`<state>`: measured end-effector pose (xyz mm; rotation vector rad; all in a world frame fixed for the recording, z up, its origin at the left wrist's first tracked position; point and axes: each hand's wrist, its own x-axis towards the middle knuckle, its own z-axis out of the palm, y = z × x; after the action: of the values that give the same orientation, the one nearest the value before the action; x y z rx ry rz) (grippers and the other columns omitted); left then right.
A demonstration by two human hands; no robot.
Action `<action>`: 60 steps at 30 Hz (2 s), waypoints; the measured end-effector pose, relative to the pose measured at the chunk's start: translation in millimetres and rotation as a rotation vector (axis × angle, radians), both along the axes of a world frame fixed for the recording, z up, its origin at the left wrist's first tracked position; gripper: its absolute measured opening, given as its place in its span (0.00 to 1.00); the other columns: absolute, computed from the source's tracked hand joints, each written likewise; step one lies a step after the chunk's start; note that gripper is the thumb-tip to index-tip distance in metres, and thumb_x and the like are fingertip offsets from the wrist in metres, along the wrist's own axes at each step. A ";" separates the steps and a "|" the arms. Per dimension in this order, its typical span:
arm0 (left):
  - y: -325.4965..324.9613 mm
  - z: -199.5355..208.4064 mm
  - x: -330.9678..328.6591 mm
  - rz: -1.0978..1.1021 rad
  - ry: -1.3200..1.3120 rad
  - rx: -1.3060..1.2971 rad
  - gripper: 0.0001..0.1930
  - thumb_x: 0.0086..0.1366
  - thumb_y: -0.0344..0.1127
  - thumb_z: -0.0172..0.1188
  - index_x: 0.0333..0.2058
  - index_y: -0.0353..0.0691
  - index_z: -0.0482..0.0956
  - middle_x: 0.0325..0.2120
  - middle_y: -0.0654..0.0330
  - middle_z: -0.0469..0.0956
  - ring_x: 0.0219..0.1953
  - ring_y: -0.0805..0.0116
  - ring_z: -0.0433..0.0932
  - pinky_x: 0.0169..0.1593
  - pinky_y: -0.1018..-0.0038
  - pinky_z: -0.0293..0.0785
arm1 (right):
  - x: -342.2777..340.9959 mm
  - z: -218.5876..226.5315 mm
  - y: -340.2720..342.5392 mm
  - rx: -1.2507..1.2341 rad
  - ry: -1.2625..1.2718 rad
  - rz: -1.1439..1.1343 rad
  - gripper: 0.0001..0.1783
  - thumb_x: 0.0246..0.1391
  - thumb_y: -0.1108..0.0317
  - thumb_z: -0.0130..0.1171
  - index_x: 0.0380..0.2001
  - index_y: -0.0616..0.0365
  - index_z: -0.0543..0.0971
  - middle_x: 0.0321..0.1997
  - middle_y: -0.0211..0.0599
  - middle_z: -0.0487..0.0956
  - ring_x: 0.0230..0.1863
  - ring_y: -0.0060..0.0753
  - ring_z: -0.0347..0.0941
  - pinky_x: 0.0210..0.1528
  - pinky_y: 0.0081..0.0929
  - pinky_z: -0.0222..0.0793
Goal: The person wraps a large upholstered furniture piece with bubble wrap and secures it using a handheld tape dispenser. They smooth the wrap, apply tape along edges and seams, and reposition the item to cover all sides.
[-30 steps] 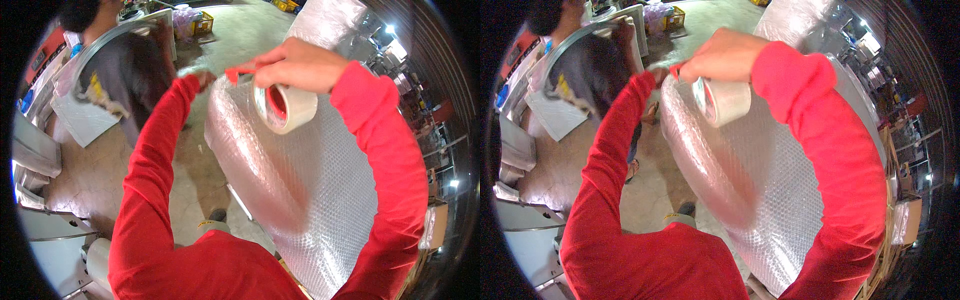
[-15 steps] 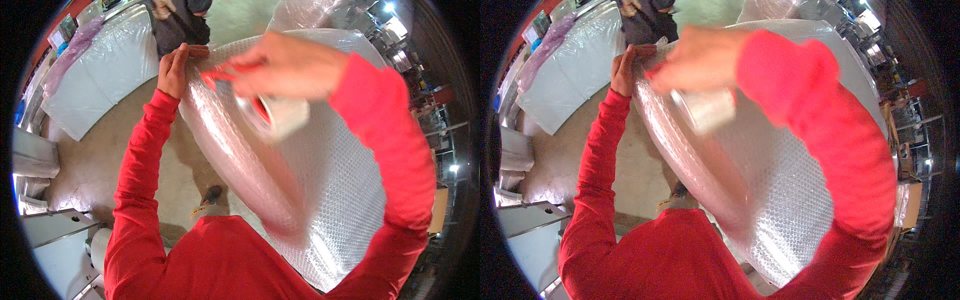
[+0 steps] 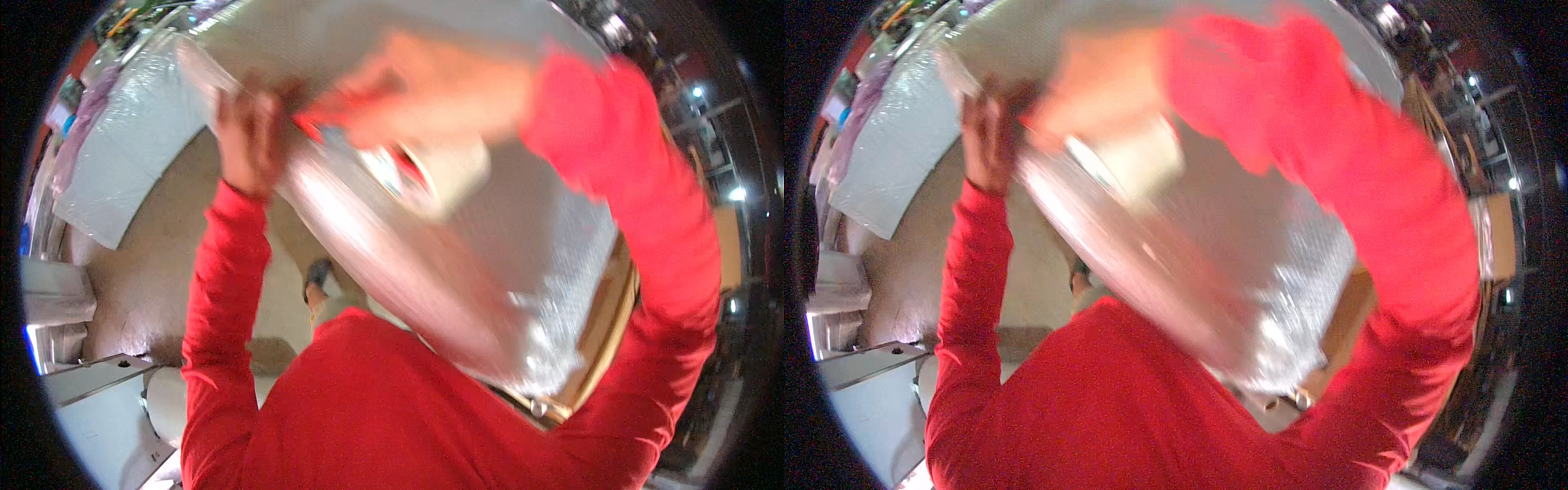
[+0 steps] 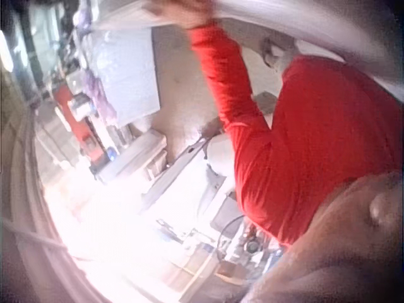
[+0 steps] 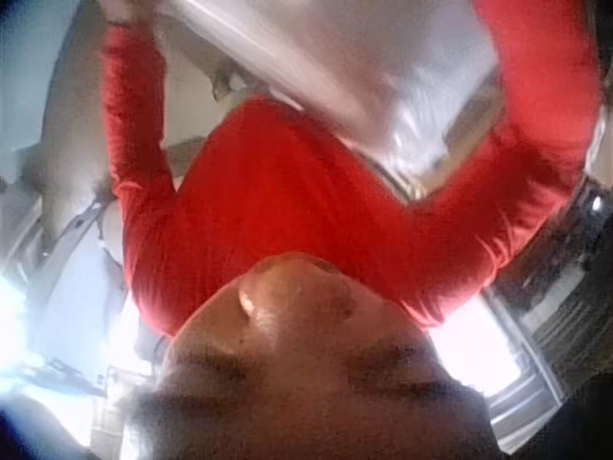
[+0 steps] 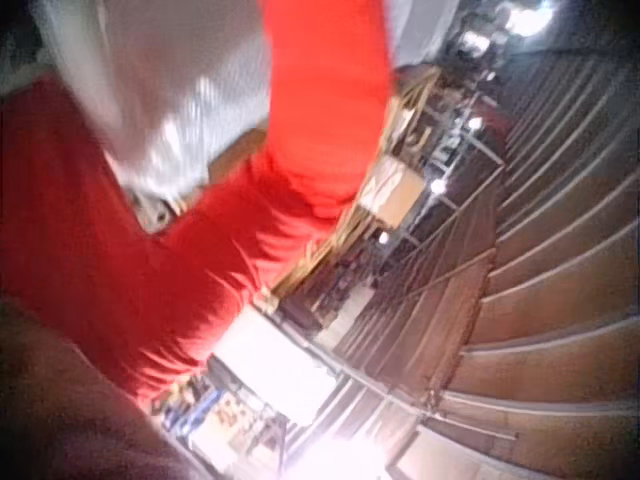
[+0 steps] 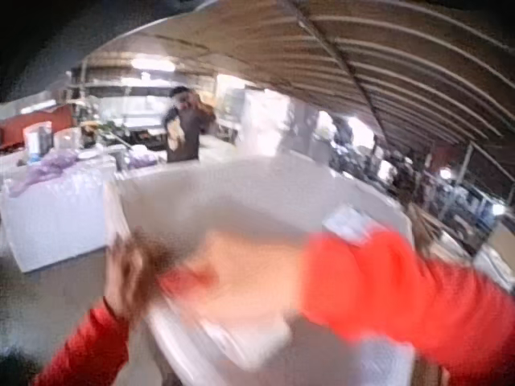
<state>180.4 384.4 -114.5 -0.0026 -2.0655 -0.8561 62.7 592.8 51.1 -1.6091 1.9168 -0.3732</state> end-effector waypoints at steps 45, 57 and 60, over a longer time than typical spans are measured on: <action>322.6 18.6 119.6 -0.136 -0.320 -0.572 0.26 0.62 0.57 0.48 0.48 0.55 0.87 0.57 0.60 0.78 0.70 0.42 0.59 0.71 0.40 0.25 | 209.3 -287.6 448.5 -0.682 0.204 -0.623 0.49 0.32 0.58 0.77 0.65 0.35 0.74 0.38 0.42 0.77 0.30 0.42 0.79 0.30 0.39 0.79; 323.7 -3.4 119.6 -0.093 -0.139 -0.483 0.38 0.74 0.62 0.28 0.51 0.36 0.80 0.55 0.45 0.77 0.65 0.43 0.66 0.70 0.47 0.52 | 175.6 -530.5 263.2 -1.075 -0.020 -0.619 0.52 0.39 0.58 0.74 0.71 0.33 0.64 0.72 0.29 0.68 0.43 0.48 0.74 0.48 0.46 0.77; 324.5 1.5 123.6 -0.046 -0.173 -0.474 0.39 0.74 0.64 0.28 0.50 0.36 0.81 0.55 0.45 0.76 0.64 0.44 0.66 0.71 0.46 0.51 | 163.8 -518.1 201.3 -1.288 -0.107 -0.535 0.53 0.39 0.61 0.74 0.71 0.34 0.63 0.70 0.29 0.70 0.43 0.48 0.74 0.48 0.46 0.76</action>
<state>304.0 708.9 -112.9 -0.2409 -2.3957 -0.3860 226.5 794.1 -467.0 -1.5691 2.0696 -2.1930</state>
